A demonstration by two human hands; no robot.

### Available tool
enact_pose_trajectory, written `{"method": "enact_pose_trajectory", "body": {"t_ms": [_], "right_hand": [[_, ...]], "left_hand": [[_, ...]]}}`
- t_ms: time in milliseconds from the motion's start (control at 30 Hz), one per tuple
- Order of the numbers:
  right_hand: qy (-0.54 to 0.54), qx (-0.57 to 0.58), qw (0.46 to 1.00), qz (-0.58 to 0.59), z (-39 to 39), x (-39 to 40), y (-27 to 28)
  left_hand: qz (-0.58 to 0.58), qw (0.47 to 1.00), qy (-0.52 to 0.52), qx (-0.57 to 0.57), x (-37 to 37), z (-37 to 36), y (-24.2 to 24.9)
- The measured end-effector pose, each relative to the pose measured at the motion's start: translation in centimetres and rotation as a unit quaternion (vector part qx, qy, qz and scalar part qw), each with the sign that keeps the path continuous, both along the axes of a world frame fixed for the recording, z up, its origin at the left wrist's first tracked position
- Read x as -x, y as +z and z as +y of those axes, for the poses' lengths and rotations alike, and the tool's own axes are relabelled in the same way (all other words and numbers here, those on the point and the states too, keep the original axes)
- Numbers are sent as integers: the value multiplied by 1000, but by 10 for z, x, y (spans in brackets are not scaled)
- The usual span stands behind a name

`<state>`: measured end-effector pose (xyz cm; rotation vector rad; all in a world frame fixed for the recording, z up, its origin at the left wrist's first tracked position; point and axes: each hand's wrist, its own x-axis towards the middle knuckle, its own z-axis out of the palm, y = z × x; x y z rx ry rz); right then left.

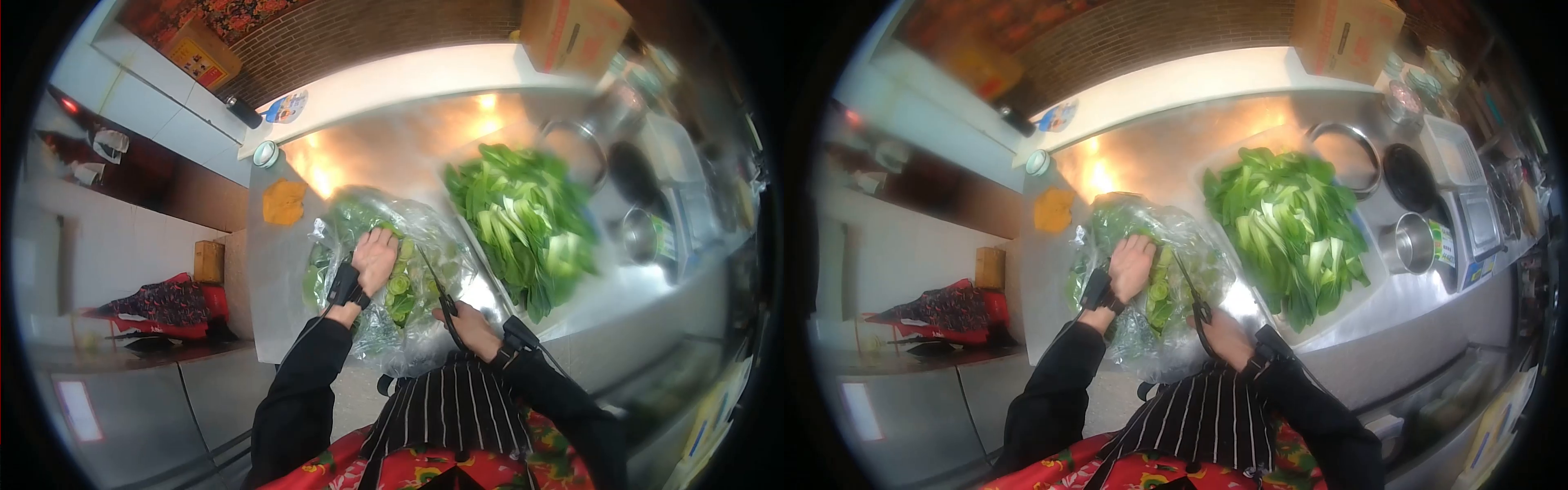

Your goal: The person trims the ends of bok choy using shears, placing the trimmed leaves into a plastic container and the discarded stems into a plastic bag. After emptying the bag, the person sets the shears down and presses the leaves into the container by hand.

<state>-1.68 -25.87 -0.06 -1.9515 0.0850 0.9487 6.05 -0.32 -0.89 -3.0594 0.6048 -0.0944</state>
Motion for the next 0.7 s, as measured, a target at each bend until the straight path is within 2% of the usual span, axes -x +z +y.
{"method": "enact_pose_trajectory", "body": {"t_ms": [200, 267, 400, 467, 533, 567, 600, 667, 700], "right_hand": [[-38, -21, 999, -1, -1, 4, -5], [-51, -36, 998, -8, -4, 5, -6], [-63, -37, 997, -16, -13, 9, -1], [-73, -39, 997, -5, -17, 12, -4], [-87, -60, 994, -4, -21, 18, -8], [-90, -62, 994, -3, -23, 20, -7], [-91, -61, 994, -6, -24, 22, 0], [-87, -61, 994, -6, -25, 27, 2], [-80, -71, 994, -22, -27, 29, 1]], "left_hand": [[-43, 994, 15, -99, -43, 2, -20], [-51, 988, 77, -127, -57, -1, -33], [-72, 988, 5, -140, -72, 10, -26], [-48, 988, -15, -148, -81, 14, -17], [32, 961, -86, -261, -86, 12, 12], [-56, 960, -143, -234, -88, 21, 11], [-55, 959, -146, -236, -89, 21, 18], [129, 947, -151, -253, -81, 21, 46], [111, 947, -172, -248, -76, 22, 61]]}}
